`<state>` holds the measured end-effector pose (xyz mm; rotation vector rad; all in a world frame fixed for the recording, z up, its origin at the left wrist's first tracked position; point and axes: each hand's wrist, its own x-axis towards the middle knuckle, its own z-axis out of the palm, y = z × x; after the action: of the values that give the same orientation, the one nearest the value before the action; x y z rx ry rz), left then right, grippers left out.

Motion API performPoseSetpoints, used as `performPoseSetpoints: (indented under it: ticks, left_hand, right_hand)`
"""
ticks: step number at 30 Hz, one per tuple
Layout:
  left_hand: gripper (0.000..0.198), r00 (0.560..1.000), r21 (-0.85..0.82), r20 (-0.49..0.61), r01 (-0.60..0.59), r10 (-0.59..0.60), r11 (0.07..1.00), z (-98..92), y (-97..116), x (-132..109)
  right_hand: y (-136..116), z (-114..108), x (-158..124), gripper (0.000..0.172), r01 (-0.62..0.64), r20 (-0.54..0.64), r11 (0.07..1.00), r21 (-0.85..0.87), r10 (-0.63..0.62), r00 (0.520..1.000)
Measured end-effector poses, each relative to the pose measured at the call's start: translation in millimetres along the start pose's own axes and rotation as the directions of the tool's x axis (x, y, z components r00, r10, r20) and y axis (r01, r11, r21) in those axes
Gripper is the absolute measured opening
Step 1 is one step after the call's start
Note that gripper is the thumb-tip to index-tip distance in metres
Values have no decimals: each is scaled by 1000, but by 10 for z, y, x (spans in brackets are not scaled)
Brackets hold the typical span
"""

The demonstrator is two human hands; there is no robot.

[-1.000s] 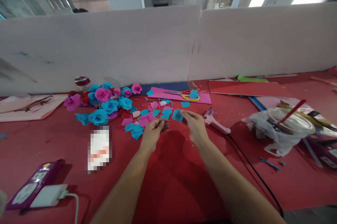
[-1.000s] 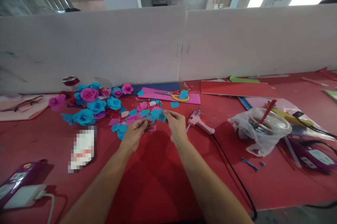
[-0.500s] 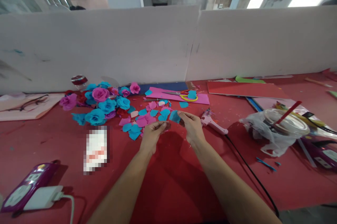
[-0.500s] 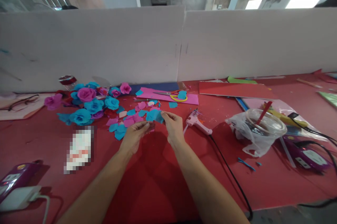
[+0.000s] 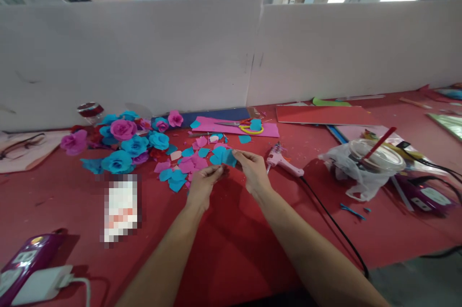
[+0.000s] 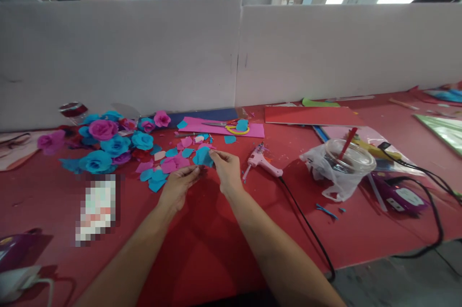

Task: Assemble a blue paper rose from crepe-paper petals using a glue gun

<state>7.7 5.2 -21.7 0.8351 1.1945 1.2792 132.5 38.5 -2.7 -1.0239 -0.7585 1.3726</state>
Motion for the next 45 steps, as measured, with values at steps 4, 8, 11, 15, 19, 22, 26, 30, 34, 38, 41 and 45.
performPoseSetpoints:
  ticks: [4, 8, 11, 15, 19, 22, 26, 30, 34, 38, 41, 45]
  left_hand:
    - [33, 1000, 52, -19, -10, 11, 999, 3, -36, 12]
    - [30, 1000, 55, -13, -11, 12, 998, 19, -29, 3]
    - [30, 1000, 53, -26, -10, 12, 999, 30, -9, -9]
    - [31, 999, 47, -38, -5, 7, 999, 17, -16, 2]
    - [30, 999, 40, -36, -13, 15, 999, -2, -35, 19]
    - [29, 999, 42, -46, -11, 13, 999, -7, -38, 21]
    - [30, 999, 36, -43, -28, 30, 999, -12, -50, 29]
    - [30, 998, 24, -38, -44, 45, 999, -4, -39, 23]
    - [32, 998, 22, -49, -36, 37, 999, 9, 6, -3]
    - [32, 998, 48, -47, -40, 42, 998, -5, 21, -4]
    - [30, 998, 68, -51, -43, 47, 997, -18, 16, 4]
    - [27, 998, 66, -21, -50, 51, 997, -10, 16, -1]
  right_hand:
    - [-5, 20, -23, 25, 14, 11, 1000, -2, -14, 1000]
    - [-9, 42, -54, 24, 28, 34, 1000, 6, -28, 999]
    - [-9, 54, -69, 24, 18, 28, 1000, 2, -18, 999]
    - [-14, 72, -88, 23, 3, 24, 1000, 16, -3, 1000]
    - [-5, 85, -103, 22, 1, 34, 1000, 23, -2, 999]
    - [10, 89, -104, 22, 0, 32, 1000, 10, 0, 999]
    - [4, 94, -103, 18, -5, 58, 1000, 21, 4, 998]
    - [-36, 99, -126, 9, 5, 116, 999, 33, -8, 993]
    - [-56, 97, -152, 13, 25, 183, 1000, 15, -27, 983]
    - [-33, 88, -141, 19, 60, 193, 998, -6, -58, 979]
    - [-14, 83, -129, 21, 75, 200, 997, -26, -68, 977]
    - [-3, 80, -129, 23, 103, 209, 993, -64, -88, 974]
